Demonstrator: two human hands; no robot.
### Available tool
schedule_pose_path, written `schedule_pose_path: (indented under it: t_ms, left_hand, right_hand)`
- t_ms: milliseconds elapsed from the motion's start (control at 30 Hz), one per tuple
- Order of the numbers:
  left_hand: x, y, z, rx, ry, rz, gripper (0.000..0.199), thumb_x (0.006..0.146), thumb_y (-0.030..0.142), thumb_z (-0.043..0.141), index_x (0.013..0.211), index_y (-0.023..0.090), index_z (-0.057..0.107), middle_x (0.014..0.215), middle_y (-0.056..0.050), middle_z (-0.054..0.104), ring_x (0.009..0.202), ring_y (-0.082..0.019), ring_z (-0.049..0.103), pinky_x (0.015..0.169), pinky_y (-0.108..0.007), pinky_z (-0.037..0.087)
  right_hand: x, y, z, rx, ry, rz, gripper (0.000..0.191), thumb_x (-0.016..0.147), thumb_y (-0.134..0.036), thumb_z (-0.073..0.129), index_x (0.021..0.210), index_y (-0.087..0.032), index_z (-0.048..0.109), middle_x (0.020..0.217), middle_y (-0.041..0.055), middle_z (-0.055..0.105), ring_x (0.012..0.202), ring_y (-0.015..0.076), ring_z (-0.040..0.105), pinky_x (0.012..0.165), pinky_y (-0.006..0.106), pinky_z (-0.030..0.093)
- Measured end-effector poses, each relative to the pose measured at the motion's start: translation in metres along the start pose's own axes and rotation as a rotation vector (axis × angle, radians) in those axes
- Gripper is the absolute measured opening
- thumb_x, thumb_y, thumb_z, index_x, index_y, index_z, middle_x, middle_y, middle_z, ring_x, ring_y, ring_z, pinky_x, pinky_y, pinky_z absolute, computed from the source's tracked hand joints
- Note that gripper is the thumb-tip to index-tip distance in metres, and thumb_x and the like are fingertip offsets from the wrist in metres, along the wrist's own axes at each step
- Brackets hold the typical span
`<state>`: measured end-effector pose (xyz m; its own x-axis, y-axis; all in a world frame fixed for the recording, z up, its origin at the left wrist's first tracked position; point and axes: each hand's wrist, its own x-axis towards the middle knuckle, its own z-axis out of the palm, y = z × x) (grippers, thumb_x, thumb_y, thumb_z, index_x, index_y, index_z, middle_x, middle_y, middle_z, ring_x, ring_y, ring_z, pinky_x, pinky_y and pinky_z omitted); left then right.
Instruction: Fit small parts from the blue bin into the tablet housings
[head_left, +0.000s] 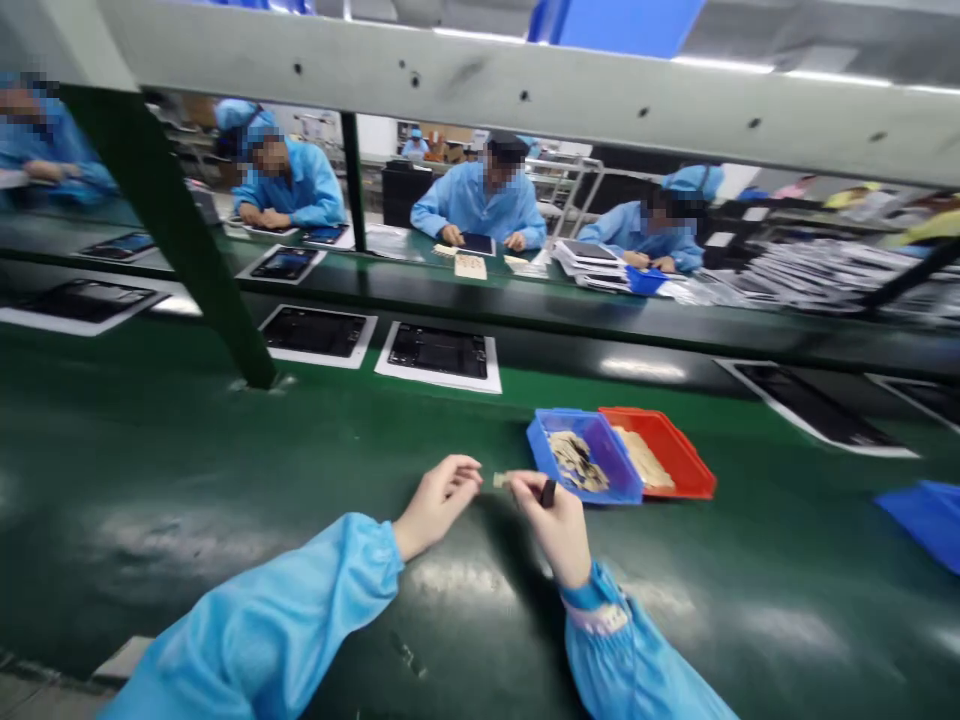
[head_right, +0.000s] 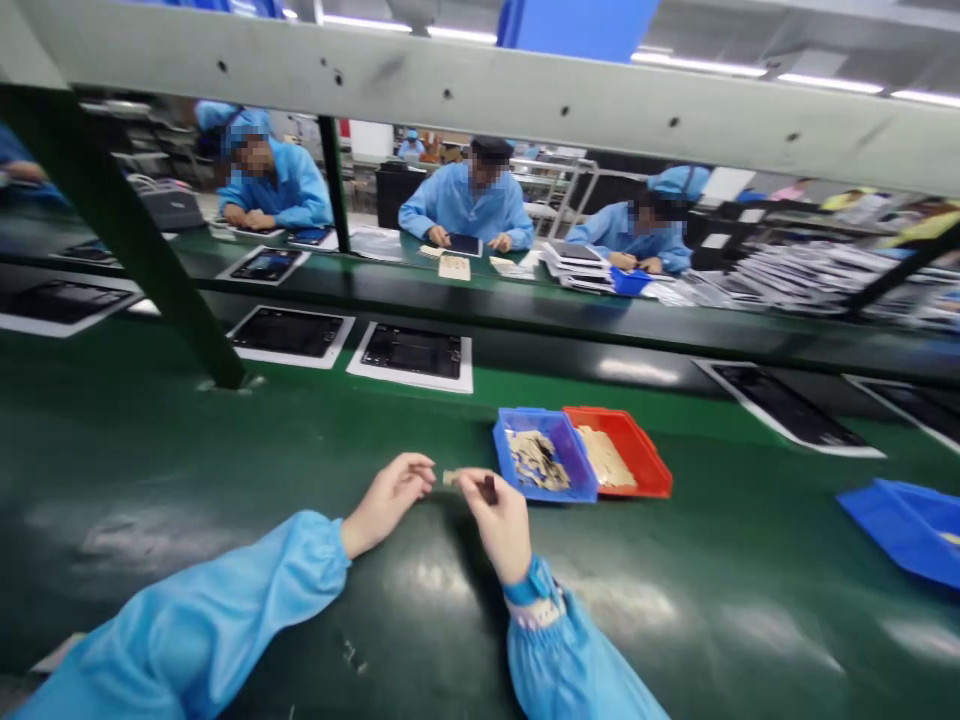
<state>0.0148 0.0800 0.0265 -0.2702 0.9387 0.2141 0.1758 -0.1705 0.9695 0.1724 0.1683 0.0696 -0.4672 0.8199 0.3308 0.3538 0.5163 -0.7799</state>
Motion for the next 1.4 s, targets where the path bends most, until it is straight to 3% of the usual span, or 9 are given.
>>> schedule_pose_path:
  t_ms: [200, 367, 500, 667, 767, 1067, 1167, 1333, 1400]
  left_hand:
    - [0.008, 0.004, 0.007, 0.055, -0.015, 0.100, 0.011, 0.079, 0.023, 0.059, 0.077, 0.015, 0.065, 0.074, -0.003, 0.062, 0.068, -0.012, 0.058, 0.062, -0.020, 0.047]
    - [0.004, 0.006, 0.005, 0.077, -0.018, 0.137, 0.011, 0.079, 0.022, 0.060, 0.077, 0.017, 0.070, 0.075, -0.005, 0.065, 0.069, -0.013, 0.059, 0.062, -0.022, 0.047]
    - [0.006, 0.004, 0.007, 0.056, -0.009, 0.159, 0.011, 0.079, 0.020, 0.062, 0.079, 0.019, 0.073, 0.078, -0.005, 0.069, 0.073, -0.015, 0.062, 0.068, -0.024, 0.049]
    - [0.007, 0.000, 0.008, 0.031, 0.037, 0.137, 0.010, 0.077, 0.019, 0.065, 0.079, 0.019, 0.075, 0.079, -0.005, 0.071, 0.073, -0.015, 0.064, 0.067, -0.023, 0.049]
    - [0.007, 0.000, 0.008, 0.040, 0.036, 0.140, 0.009, 0.076, 0.019, 0.066, 0.078, 0.020, 0.075, 0.078, -0.004, 0.072, 0.071, -0.015, 0.065, 0.068, -0.023, 0.050]
    - [0.006, 0.005, 0.007, 0.074, 0.031, 0.173, 0.008, 0.076, 0.023, 0.066, 0.075, 0.021, 0.074, 0.076, -0.004, 0.072, 0.071, -0.015, 0.064, 0.071, -0.025, 0.050]
    - [0.005, 0.006, 0.005, 0.084, 0.032, 0.168, 0.009, 0.076, 0.019, 0.064, 0.076, 0.019, 0.074, 0.076, -0.004, 0.071, 0.071, -0.014, 0.063, 0.068, -0.023, 0.049]
    - [0.000, 0.008, 0.004, 0.108, -0.012, 0.102, 0.013, 0.080, 0.018, 0.057, 0.079, 0.018, 0.070, 0.082, -0.005, 0.067, 0.075, -0.014, 0.061, 0.063, -0.021, 0.047]
    - [-0.004, 0.008, 0.003, 0.104, -0.035, 0.069, 0.014, 0.082, 0.020, 0.054, 0.081, 0.017, 0.068, 0.086, -0.006, 0.066, 0.077, -0.015, 0.060, 0.063, -0.022, 0.046]
  right_hand:
    - [-0.016, 0.011, 0.013, 0.071, -0.112, -0.039, 0.024, 0.079, -0.041, 0.060, 0.078, -0.020, 0.070, 0.071, 0.0055, 0.072, 0.063, 0.0197, 0.066, 0.060, 0.028, 0.054]
    - [-0.017, 0.016, 0.013, 0.038, 0.021, -0.094, 0.019, 0.077, -0.041, 0.063, 0.074, -0.022, 0.064, 0.069, 0.0041, 0.066, 0.049, 0.0163, 0.056, 0.045, 0.027, 0.048]
    - [-0.017, 0.020, 0.014, 0.034, -0.057, -0.173, 0.017, 0.080, -0.038, 0.060, 0.078, -0.024, 0.069, 0.079, 0.0067, 0.070, 0.066, 0.0210, 0.066, 0.057, 0.028, 0.055]
    - [-0.020, 0.028, 0.016, 0.027, -0.049, -0.194, 0.019, 0.074, -0.039, 0.068, 0.088, -0.027, 0.070, 0.081, 0.0037, 0.072, 0.040, 0.0126, 0.052, 0.041, 0.025, 0.051]
    - [-0.020, 0.028, 0.016, 0.038, -0.036, -0.201, 0.016, 0.074, -0.038, 0.068, 0.084, -0.026, 0.070, 0.078, 0.0029, 0.072, 0.039, 0.0119, 0.051, 0.040, 0.024, 0.050]
    - [-0.018, 0.019, 0.016, 0.047, -0.106, -0.189, 0.015, 0.084, -0.032, 0.055, 0.078, -0.024, 0.067, 0.079, 0.0057, 0.070, 0.072, 0.0215, 0.068, 0.065, 0.028, 0.056]
    - [-0.011, 0.025, 0.002, 0.002, 0.050, -0.167, 0.017, 0.085, -0.034, 0.052, 0.079, -0.024, 0.065, 0.080, 0.0063, 0.068, 0.076, 0.0224, 0.065, 0.072, 0.032, 0.054]
    - [0.029, 0.058, -0.063, -0.304, 0.737, 0.145, 0.035, 0.082, -0.043, 0.048, 0.091, -0.014, 0.065, 0.087, 0.0146, 0.067, 0.081, 0.0266, 0.063, 0.078, 0.039, 0.049]
    - [0.041, 0.075, -0.092, -0.411, 0.764, 0.208, 0.038, 0.078, -0.044, 0.052, 0.088, -0.010, 0.066, 0.085, 0.0164, 0.068, 0.079, 0.0284, 0.063, 0.077, 0.040, 0.048]
